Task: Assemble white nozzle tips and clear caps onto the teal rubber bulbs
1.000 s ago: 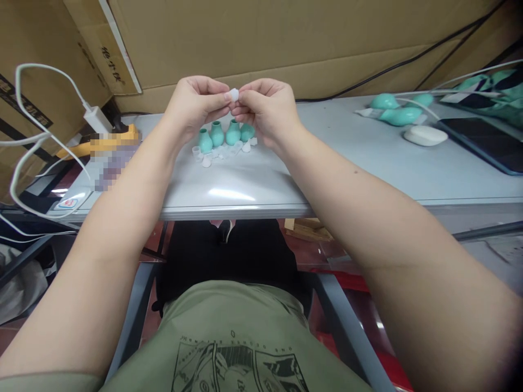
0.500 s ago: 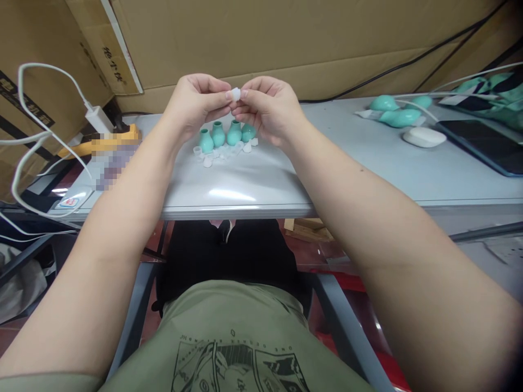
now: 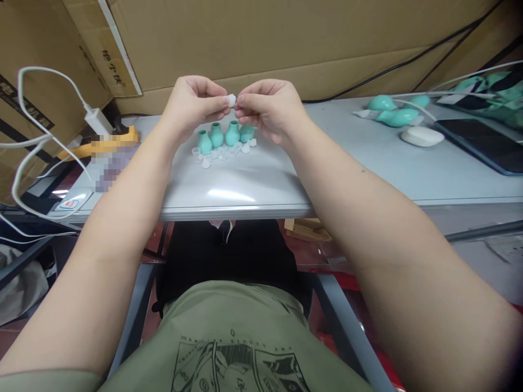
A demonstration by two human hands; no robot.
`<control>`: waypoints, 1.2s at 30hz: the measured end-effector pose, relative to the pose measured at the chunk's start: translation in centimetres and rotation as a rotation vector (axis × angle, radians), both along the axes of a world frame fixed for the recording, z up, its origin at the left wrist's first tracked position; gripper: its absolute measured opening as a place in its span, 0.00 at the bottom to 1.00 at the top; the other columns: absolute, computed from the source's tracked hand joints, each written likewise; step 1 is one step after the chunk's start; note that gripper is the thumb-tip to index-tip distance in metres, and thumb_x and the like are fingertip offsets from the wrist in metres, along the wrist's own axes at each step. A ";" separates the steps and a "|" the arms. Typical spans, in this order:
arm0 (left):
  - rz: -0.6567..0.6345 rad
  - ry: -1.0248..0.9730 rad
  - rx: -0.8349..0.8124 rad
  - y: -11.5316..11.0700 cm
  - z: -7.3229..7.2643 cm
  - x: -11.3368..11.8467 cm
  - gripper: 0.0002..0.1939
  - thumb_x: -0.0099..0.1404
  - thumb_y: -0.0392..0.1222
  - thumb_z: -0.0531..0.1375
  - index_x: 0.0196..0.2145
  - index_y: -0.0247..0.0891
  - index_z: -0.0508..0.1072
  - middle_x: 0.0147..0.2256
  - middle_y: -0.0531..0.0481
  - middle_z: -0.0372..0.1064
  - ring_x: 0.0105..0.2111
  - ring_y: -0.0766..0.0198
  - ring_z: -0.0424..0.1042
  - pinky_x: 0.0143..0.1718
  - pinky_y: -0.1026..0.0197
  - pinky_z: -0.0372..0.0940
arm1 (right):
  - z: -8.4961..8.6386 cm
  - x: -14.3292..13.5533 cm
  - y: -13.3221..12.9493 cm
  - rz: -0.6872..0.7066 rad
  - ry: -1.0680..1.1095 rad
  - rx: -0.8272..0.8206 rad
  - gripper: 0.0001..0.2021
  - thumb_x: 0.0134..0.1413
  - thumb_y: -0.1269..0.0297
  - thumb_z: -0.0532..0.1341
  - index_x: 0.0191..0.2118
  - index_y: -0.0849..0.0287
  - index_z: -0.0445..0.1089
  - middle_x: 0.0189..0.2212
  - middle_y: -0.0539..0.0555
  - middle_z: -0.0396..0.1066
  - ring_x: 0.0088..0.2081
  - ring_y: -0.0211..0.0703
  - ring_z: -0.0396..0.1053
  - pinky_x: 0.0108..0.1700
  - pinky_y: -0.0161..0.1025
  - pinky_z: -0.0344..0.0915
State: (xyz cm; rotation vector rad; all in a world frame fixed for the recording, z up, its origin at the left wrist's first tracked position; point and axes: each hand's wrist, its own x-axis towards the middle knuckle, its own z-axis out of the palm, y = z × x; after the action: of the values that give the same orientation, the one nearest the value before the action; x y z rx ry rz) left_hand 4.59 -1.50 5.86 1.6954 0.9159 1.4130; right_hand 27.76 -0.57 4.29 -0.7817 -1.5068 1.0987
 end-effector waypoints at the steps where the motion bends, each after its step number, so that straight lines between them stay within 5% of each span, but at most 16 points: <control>1: 0.024 0.100 0.027 -0.2 0.3 -0.3 0.08 0.65 0.45 0.81 0.30 0.52 0.89 0.37 0.48 0.87 0.42 0.48 0.87 0.56 0.40 0.85 | 0.1 0.3 0.0 -0.027 -0.055 0.043 0.10 0.59 0.60 0.84 0.31 0.39 0.87 0.40 0.52 0.89 0.53 0.69 0.89 0.64 0.62 0.89; 4: 0.071 0.363 0.058 -0.6 0.9 -1.0 0.11 0.64 0.40 0.79 0.26 0.54 0.89 0.36 0.48 0.88 0.42 0.47 0.84 0.55 0.45 0.81 | 0.3 1.1 -0.2 -0.054 -0.350 0.237 0.10 0.55 0.67 0.81 0.32 0.40 0.88 0.35 0.51 0.86 0.48 0.70 0.87 0.57 0.62 0.86; 8: 0.070 0.403 0.021 -0.9 1.0 -1.0 0.19 0.56 0.23 0.77 0.23 0.51 0.88 0.31 0.48 0.86 0.42 0.49 0.84 0.52 0.56 0.78 | -0.1 1.2 -0.3 0.036 -0.651 0.374 0.10 0.53 0.71 0.75 0.32 0.43 0.89 0.30 0.50 0.83 0.45 0.66 0.86 0.56 0.57 0.79; 13: 0.053 0.575 0.083 -0.6 0.5 -0.9 0.18 0.58 0.22 0.74 0.25 0.49 0.90 0.30 0.49 0.85 0.38 0.54 0.81 0.46 0.59 0.75 | -0.2 1.1 -0.5 0.062 -0.693 0.390 0.10 0.55 0.71 0.74 0.34 0.45 0.89 0.31 0.51 0.84 0.44 0.63 0.84 0.58 0.56 0.77; 22: 0.015 0.433 0.043 -0.7 0.3 -0.7 0.21 0.57 0.21 0.75 0.25 0.53 0.89 0.33 0.51 0.87 0.40 0.51 0.81 0.46 0.58 0.75 | 1.1 3.0 -0.3 0.009 -0.887 0.362 0.11 0.54 0.70 0.83 0.30 0.42 0.89 0.26 0.49 0.76 0.36 0.63 0.79 0.41 0.55 0.73; 30: -0.022 0.587 0.116 -0.3 0.5 -1.0 0.10 0.59 0.36 0.76 0.28 0.55 0.90 0.39 0.51 0.91 0.48 0.44 0.85 0.54 0.49 0.80 | 3.8 2.3 -2.7 -0.024 -1.268 0.252 0.10 0.63 0.77 0.76 0.36 0.51 0.85 0.31 0.51 0.80 0.35 0.56 0.74 0.39 0.52 0.65; 36: -0.022 0.467 0.144 -1.2 0.3 -0.1 0.03 0.66 0.45 0.79 0.37 0.56 0.93 0.44 0.52 0.93 0.53 0.43 0.88 0.57 0.45 0.81 | 5.2 3.9 -3.6 -0.044 -0.955 0.177 0.09 0.62 0.64 0.81 0.35 0.49 0.83 0.37 0.57 0.86 0.45 0.69 0.83 0.48 0.55 0.73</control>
State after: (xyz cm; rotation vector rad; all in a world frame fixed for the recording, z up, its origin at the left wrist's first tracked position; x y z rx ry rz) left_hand 4.48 -2.72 6.16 2.1911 1.0561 1.1054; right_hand 31.62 -4.17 9.45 -1.3001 -2.3103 0.5313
